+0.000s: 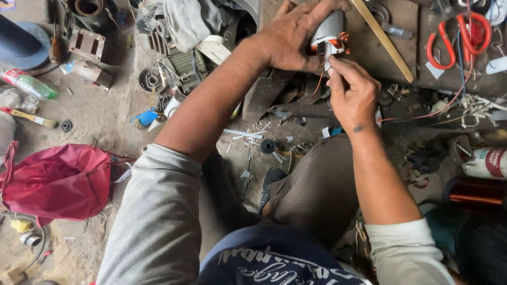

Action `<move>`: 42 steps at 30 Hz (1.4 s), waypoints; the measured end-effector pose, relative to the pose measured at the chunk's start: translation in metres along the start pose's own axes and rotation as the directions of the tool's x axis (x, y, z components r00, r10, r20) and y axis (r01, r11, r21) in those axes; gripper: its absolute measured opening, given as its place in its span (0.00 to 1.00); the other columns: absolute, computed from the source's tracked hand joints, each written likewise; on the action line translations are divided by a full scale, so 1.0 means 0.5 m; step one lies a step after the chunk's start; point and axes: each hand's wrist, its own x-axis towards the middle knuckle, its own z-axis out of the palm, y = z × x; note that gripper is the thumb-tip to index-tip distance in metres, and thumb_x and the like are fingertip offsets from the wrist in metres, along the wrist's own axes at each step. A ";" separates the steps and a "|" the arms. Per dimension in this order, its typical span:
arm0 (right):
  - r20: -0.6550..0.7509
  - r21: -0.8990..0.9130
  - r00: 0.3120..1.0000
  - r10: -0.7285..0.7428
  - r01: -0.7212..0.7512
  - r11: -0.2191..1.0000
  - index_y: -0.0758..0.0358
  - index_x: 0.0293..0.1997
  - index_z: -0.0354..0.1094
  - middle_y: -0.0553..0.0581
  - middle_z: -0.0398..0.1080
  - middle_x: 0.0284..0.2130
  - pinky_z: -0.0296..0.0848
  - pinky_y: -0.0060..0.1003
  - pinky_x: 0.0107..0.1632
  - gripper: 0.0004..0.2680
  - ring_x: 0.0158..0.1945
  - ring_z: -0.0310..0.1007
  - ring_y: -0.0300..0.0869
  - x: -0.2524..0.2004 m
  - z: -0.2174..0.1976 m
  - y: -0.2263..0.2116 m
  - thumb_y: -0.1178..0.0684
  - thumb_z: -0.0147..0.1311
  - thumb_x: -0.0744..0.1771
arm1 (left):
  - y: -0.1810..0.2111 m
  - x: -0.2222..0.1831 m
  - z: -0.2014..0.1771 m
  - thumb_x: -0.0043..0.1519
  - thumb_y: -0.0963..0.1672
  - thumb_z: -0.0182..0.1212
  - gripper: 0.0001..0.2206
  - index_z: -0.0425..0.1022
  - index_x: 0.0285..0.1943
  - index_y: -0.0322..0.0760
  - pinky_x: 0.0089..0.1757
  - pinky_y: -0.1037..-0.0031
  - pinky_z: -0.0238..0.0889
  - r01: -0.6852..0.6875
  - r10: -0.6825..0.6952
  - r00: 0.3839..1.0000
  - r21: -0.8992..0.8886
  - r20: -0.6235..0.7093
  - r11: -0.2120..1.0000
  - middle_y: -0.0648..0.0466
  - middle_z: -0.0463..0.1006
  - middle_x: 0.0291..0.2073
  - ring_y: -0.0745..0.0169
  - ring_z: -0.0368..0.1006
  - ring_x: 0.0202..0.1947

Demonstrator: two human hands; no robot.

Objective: The person uses a wooden stick to press and adjust copper windings on a cylindrical motor stator. They rotate the stator to access different sections and continue pressing the windings into place.

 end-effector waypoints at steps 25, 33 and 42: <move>0.067 -0.630 0.978 0.197 -0.111 0.768 0.65 0.57 0.78 0.70 0.72 0.44 0.70 0.61 0.43 0.10 0.44 0.73 0.66 0.013 -0.144 0.222 0.56 0.63 0.70 | 0.013 0.032 -0.052 0.50 0.58 0.68 0.40 0.58 0.69 0.44 0.56 0.52 0.59 0.394 -0.358 0.908 -0.155 0.218 0.906 0.42 0.62 0.61 0.42 0.59 0.61; 0.057 -0.448 0.942 0.330 -0.271 0.852 0.71 0.56 0.67 0.71 0.74 0.43 0.69 0.60 0.44 0.07 0.43 0.73 0.69 -0.102 -0.193 0.120 0.59 0.53 0.73 | 0.022 0.022 -0.009 0.49 0.54 0.73 0.39 0.53 0.68 0.64 0.54 0.46 0.42 0.050 -0.040 0.993 0.089 -0.108 0.995 0.47 0.67 0.60 0.40 0.63 0.59; 0.182 -0.257 0.798 0.574 -0.525 0.811 0.58 0.44 0.65 0.47 0.77 0.27 0.73 0.41 0.45 0.08 0.29 0.80 0.42 -0.153 -0.113 -0.038 0.51 0.39 0.74 | 0.025 0.028 0.032 0.47 0.55 0.72 0.29 0.67 0.55 0.47 0.47 0.50 0.56 0.168 -0.143 0.971 0.119 -0.194 0.979 0.47 0.75 0.46 0.42 0.70 0.49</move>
